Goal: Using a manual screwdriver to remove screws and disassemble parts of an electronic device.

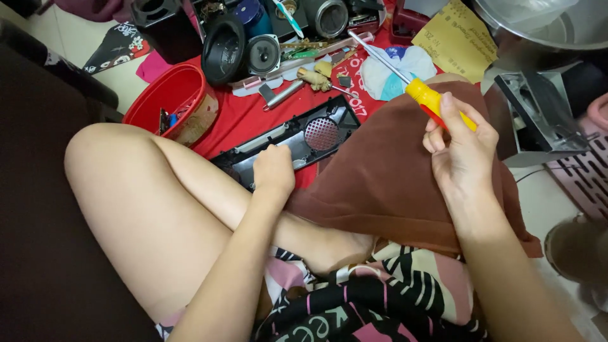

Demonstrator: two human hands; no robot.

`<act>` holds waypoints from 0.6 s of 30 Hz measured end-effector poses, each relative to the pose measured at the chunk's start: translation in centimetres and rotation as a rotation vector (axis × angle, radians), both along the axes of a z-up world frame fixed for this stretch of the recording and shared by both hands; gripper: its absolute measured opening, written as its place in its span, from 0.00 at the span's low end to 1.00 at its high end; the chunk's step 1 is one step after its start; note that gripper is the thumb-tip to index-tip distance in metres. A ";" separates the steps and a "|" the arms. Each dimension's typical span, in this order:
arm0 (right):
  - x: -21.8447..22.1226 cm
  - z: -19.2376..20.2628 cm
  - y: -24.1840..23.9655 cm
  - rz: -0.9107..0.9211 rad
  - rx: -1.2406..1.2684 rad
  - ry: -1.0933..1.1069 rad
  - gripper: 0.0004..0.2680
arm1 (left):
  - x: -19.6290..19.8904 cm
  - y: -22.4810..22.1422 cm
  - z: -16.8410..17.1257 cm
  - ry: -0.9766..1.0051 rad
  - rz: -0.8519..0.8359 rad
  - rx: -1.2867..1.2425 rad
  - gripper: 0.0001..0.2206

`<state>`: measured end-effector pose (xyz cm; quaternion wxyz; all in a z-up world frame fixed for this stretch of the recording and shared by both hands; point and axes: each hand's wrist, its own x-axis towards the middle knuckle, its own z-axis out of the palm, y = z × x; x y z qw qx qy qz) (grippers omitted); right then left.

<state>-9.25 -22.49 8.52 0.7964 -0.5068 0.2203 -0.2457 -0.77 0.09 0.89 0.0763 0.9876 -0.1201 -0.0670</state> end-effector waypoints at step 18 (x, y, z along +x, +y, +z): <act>-0.3 0.2 -0.1 0.082 0.120 0.006 0.06 | -1.1 1.1 -2.2 -0.077 -0.034 0.012 0.08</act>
